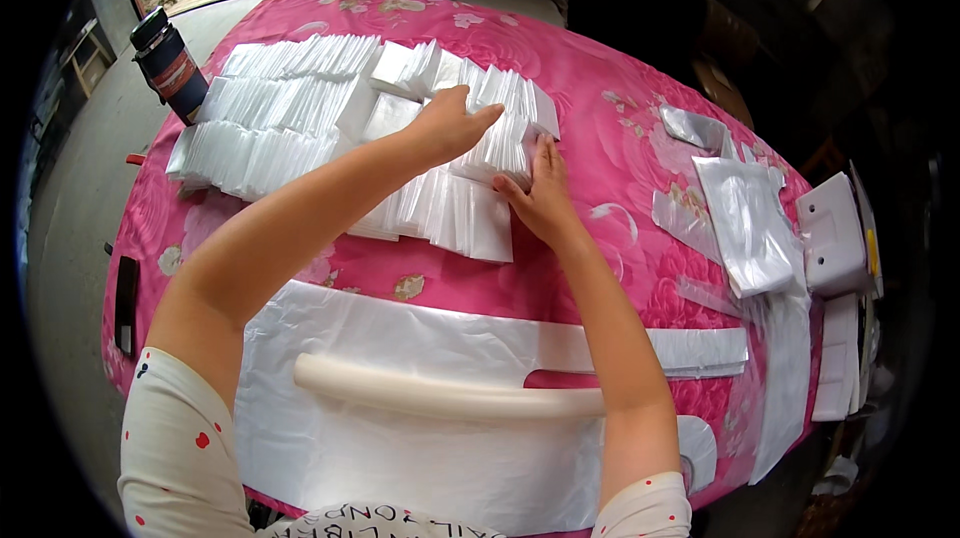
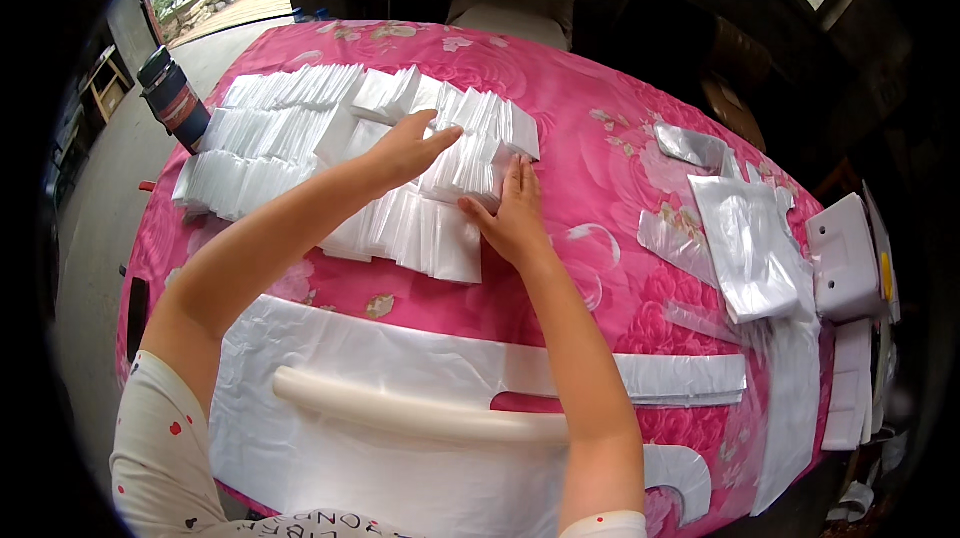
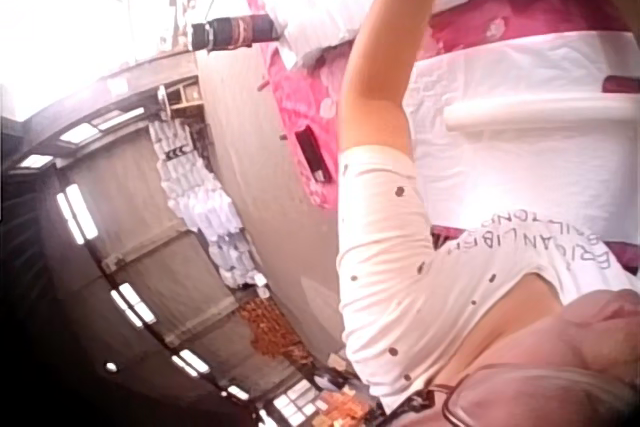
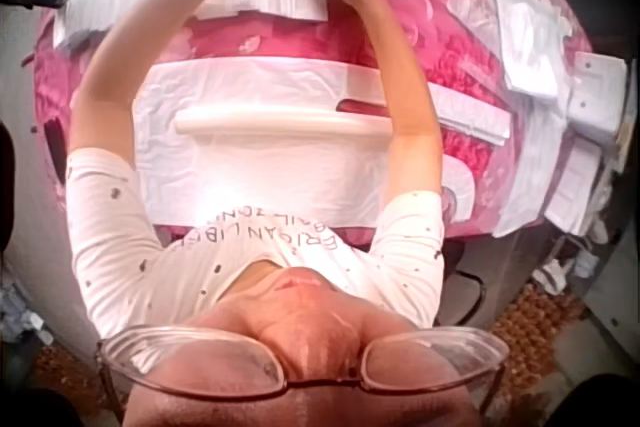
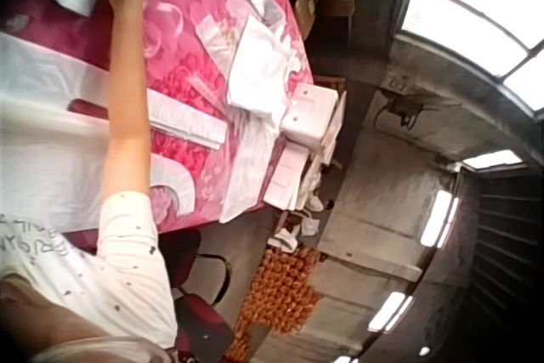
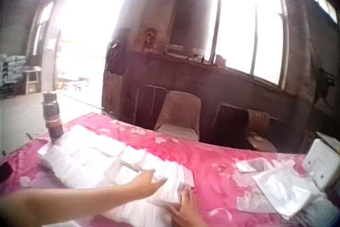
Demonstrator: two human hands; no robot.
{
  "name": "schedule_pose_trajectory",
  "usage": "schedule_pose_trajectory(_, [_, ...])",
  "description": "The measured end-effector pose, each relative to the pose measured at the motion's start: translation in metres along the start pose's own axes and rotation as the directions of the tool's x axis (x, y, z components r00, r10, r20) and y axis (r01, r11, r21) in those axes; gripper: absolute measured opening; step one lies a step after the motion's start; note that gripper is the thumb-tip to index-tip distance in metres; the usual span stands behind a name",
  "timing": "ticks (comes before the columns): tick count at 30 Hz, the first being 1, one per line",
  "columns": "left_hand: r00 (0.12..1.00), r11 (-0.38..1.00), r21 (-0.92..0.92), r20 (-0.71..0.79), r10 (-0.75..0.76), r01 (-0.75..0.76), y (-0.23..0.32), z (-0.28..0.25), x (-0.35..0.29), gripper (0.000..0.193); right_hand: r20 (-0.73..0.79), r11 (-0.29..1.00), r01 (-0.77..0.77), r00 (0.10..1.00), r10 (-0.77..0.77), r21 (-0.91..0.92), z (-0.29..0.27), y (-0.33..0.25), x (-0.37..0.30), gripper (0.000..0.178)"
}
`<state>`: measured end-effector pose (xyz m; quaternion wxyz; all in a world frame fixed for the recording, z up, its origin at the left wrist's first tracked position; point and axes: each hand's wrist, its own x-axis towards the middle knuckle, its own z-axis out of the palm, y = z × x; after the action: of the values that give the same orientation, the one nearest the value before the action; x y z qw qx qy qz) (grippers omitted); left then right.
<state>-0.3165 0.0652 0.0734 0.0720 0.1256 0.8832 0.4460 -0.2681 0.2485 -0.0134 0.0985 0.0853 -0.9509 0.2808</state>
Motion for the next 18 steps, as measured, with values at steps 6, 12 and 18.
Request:
schedule_pose_trajectory(6, [0.984,0.985,0.114,-0.105,0.144,-0.132,-0.025,-0.014,-0.018,0.069,-0.053,0.992,0.006,0.999,0.001,0.129,0.002,-0.003,-0.008,0.103])
schedule_pose_trajectory(12, [0.965,0.969,0.157,-0.15,0.216,-0.192,-0.031,-0.036,-0.059,0.055,-0.146,0.968,-0.073,0.983,0.11,0.241,-0.003,0.001,-0.025,0.099])
schedule_pose_trajectory(18, [0.885,0.884,0.226,-0.137,0.444,-0.409,-0.032,-0.056,-0.155,0.053,-0.068,0.958,-0.023,0.997,0.045,0.287,-0.04,-0.021,-0.078,0.089])
